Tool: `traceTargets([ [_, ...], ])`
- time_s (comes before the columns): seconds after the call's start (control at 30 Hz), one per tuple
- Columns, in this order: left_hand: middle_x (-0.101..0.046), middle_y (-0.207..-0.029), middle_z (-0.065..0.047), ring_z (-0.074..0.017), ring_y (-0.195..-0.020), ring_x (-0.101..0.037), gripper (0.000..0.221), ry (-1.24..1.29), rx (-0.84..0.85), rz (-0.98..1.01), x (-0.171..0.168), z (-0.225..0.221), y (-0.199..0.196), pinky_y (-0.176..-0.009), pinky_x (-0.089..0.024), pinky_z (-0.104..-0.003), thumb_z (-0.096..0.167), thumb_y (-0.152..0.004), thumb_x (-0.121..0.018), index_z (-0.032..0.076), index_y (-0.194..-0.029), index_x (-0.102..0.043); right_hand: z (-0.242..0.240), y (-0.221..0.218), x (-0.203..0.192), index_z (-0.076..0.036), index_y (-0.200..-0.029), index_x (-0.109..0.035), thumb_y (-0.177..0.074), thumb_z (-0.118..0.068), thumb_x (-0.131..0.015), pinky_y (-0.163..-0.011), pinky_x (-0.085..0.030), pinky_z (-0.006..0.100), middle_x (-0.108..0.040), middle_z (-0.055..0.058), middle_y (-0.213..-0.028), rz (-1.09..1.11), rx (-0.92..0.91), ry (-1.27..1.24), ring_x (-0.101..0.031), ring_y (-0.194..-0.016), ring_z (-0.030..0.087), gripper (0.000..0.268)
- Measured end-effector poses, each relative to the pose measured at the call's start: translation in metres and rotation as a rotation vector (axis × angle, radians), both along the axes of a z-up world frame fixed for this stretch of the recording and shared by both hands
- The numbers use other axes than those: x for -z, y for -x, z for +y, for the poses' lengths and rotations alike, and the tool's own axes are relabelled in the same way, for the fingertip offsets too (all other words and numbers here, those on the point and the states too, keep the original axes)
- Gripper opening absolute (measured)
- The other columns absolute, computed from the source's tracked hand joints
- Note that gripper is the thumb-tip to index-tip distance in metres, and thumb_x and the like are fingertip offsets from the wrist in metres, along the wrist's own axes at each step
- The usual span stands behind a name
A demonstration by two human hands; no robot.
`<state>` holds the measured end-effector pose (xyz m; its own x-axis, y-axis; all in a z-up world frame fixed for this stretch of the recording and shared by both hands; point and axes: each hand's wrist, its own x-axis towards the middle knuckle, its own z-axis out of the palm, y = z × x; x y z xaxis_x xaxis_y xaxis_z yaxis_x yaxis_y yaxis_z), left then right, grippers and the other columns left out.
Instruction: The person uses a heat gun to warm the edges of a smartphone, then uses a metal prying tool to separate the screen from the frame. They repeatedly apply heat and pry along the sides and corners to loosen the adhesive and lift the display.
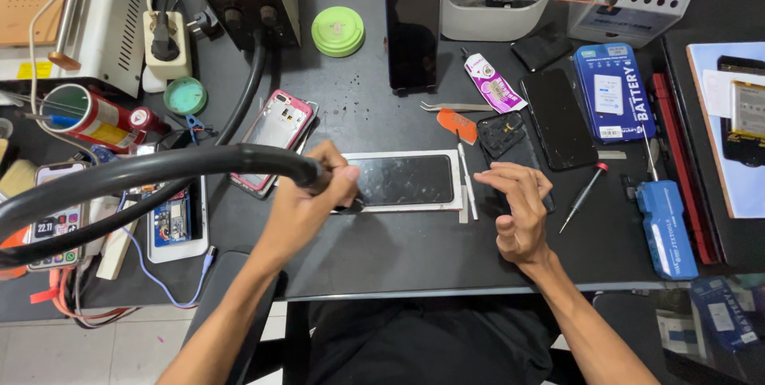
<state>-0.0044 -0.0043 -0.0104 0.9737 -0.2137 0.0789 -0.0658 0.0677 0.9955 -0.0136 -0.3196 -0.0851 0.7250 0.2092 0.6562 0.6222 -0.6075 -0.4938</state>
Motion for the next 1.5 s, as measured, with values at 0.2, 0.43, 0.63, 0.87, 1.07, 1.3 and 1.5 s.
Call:
traceTargets([
  [0.2,-0.058,-0.073,-0.001,-0.0071,-0.068,-0.054,0.022,0.036,-0.037,-0.043,0.001,0.016,-0.003,-0.065,-0.047,-0.024,0.016,-0.104,-0.063,0.005,-0.088,-0.053,0.000,-0.001,0.000,-0.002,-0.115,-0.069,-0.110,-0.063,-0.019,-0.107,-0.032,0.043,-0.068,0.012,-0.113,-0.004,-0.004,0.012,-0.064,-0.117,0.030,0.080],
  [0.43,-0.058,-0.071,0.000,-0.0052,-0.066,-0.053,0.023,0.037,0.022,-0.009,-0.001,-0.008,-0.007,-0.062,-0.042,-0.022,0.017,-0.102,-0.065,0.005,-0.087,-0.052,0.000,0.000,0.001,-0.002,-0.115,-0.069,-0.110,-0.063,-0.018,-0.107,-0.032,0.043,-0.067,0.013,-0.113,0.001,0.005,0.002,-0.064,-0.117,0.030,0.080],
  [0.63,-0.052,-0.068,0.006,-0.0014,-0.062,-0.051,0.023,0.078,0.111,0.026,-0.005,-0.057,-0.014,-0.055,-0.037,-0.020,0.018,-0.101,-0.067,0.008,-0.085,-0.053,0.001,0.000,-0.001,-0.003,-0.115,-0.069,-0.110,-0.063,-0.018,-0.107,-0.032,0.043,-0.067,0.013,-0.113,0.000,0.006,-0.001,-0.064,-0.118,0.030,0.079],
  [0.87,-0.042,-0.068,0.009,0.0004,-0.061,-0.037,0.025,0.122,0.206,-0.082,-0.004,-0.108,-0.028,-0.053,-0.029,-0.022,0.017,-0.102,-0.068,0.009,-0.085,-0.051,0.000,0.001,-0.003,-0.002,-0.116,-0.068,-0.109,-0.063,-0.019,-0.107,-0.033,0.044,-0.067,0.015,-0.115,0.013,-0.004,0.000,-0.064,-0.118,0.031,0.079],
  [1.07,-0.037,-0.070,0.010,0.0002,-0.064,-0.035,0.022,0.147,0.233,-0.154,-0.009,-0.126,-0.042,-0.055,-0.027,-0.023,0.015,-0.102,-0.067,0.009,-0.087,-0.052,-0.002,0.000,-0.002,-0.002,-0.116,-0.068,-0.109,-0.064,-0.019,-0.108,-0.033,0.045,-0.067,0.014,-0.116,0.016,-0.014,0.003,-0.063,-0.120,0.032,0.080],
  [1.3,-0.043,-0.070,0.010,0.0012,-0.062,-0.033,0.022,0.132,0.183,-0.176,-0.008,-0.121,-0.060,-0.053,-0.025,-0.022,0.015,-0.102,-0.067,0.007,-0.086,-0.054,-0.002,0.000,-0.003,-0.002,-0.115,-0.068,-0.109,-0.064,-0.019,-0.108,-0.033,0.045,-0.067,0.013,-0.114,0.022,-0.019,-0.005,-0.064,-0.119,0.031,0.079],
  [1.5,-0.038,-0.063,0.011,0.0008,-0.057,-0.035,0.021,0.087,0.073,-0.133,-0.012,-0.099,-0.063,-0.050,-0.027,-0.022,0.016,-0.100,-0.068,0.007,-0.086,-0.054,-0.001,0.000,-0.002,-0.002,-0.115,-0.069,-0.109,-0.063,-0.019,-0.108,-0.033,0.044,-0.067,0.012,-0.114,0.010,-0.018,-0.009,-0.064,-0.119,0.030,0.079],
])
